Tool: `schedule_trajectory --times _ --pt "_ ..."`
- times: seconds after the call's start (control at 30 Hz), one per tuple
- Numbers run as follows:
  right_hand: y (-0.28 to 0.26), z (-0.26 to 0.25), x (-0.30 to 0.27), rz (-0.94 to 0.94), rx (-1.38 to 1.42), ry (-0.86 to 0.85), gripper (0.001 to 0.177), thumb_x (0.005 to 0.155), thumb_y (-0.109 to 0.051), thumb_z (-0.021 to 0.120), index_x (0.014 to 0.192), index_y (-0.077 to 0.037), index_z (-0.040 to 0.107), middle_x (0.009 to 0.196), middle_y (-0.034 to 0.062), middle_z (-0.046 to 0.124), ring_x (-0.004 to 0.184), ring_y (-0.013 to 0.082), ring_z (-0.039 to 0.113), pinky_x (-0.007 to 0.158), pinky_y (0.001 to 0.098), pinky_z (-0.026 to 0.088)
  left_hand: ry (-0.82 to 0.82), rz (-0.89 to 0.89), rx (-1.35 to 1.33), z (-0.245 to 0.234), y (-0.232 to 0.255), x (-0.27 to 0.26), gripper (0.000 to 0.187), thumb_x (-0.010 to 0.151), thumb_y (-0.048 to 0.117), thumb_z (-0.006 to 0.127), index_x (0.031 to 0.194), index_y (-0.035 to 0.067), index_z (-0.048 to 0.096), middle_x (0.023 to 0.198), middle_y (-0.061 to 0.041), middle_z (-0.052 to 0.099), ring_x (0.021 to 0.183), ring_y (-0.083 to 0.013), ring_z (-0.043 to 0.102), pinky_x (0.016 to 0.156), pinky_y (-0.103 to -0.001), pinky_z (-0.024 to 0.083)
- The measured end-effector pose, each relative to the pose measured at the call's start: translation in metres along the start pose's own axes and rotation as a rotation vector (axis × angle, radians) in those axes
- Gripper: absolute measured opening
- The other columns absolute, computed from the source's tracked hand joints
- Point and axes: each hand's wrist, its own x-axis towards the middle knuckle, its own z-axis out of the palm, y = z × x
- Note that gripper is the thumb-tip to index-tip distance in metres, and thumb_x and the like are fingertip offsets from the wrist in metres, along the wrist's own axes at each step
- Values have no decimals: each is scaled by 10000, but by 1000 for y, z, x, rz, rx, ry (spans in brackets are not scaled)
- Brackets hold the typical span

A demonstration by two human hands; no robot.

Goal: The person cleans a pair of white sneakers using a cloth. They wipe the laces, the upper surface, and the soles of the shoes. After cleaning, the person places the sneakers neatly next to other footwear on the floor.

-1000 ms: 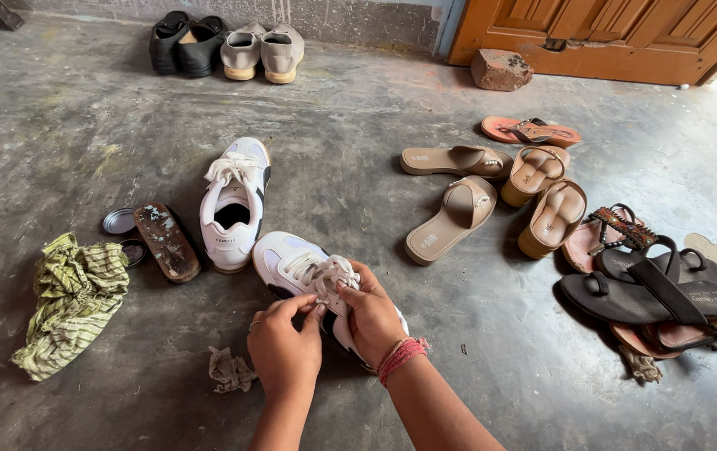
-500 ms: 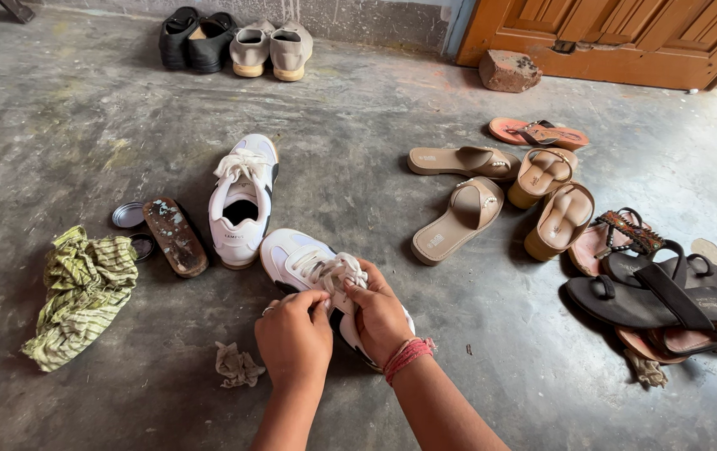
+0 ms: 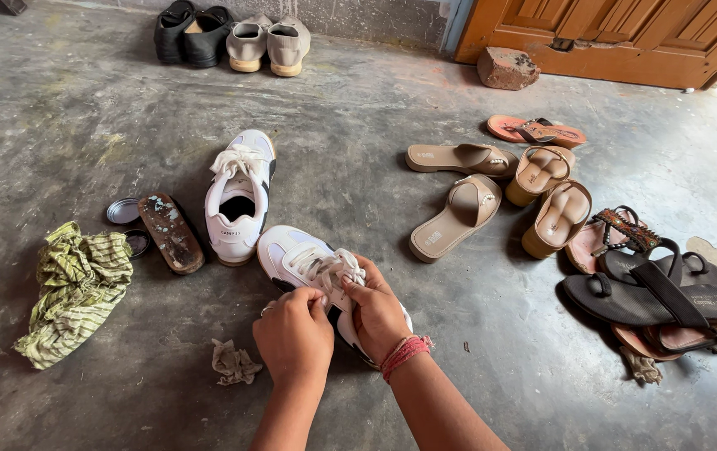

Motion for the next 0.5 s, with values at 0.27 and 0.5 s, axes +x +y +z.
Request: schedule_trajectory --times 0.27,0.5 --pt "-8 9 -7 50 -30 41 405 999 -48 489 1400 -106 504 1254 129 662 1139 234 655 990 398 544 109 -108 -121 15 -7 27 86 853 212 770 884 132 763 1017 -59 672 908 -313 669 741 -438 533" --pt "-7 9 -7 14 -26 4 437 986 -33 474 1417 -100 497 1266 136 656 1141 237 659 995 407 553 154 -115 -264 13 -6 -2 97 839 220 790 883 136 768 1003 -33 645 903 -310 657 751 -424 529"
